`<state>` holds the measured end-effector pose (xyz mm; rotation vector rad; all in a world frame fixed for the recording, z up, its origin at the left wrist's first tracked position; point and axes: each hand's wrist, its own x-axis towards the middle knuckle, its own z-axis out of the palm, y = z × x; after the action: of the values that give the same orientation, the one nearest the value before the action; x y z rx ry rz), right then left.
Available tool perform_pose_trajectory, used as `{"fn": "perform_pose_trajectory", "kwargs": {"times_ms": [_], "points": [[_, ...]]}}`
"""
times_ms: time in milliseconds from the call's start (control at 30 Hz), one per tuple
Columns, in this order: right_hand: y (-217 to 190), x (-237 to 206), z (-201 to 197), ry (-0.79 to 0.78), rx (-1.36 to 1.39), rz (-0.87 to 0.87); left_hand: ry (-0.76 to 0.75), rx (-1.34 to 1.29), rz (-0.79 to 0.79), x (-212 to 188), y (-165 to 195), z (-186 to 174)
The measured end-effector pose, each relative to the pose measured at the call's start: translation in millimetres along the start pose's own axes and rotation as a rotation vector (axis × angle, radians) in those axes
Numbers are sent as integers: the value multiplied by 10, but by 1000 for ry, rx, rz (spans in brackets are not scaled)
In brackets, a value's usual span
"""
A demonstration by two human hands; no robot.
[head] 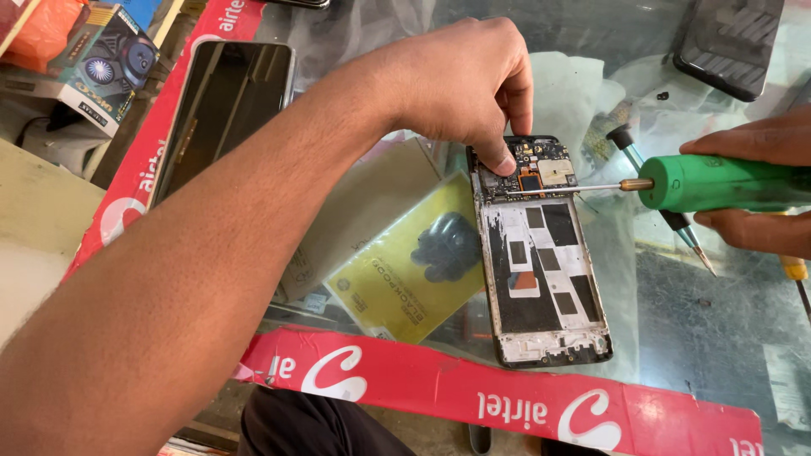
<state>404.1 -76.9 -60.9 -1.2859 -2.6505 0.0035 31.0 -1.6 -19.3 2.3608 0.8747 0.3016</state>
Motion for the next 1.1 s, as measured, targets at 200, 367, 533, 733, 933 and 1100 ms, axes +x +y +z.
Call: {"fn": "perform_pose_trajectory", "kwargs": {"times_ms": [200, 367, 533, 733, 933, 1100], "points": [[-12, -14, -37, -39, 6, 27, -14, -23, 20, -4, -20, 4], [-15, -19, -17, -17, -12, 10, 7, -16, 26, -19, -40, 21], [16, -12, 2, -24, -27, -2, 10, -26, 43, -24, -59, 14], [93, 2, 44, -26, -38, 4, 9, -15, 42, -17, -65, 19], [118, -20, 51, -23, 14, -11, 5, -27, 73, -14, -80, 23], [111, -25, 67, -19, 19, -46, 7, -26, 75, -22, -83, 20]]}}
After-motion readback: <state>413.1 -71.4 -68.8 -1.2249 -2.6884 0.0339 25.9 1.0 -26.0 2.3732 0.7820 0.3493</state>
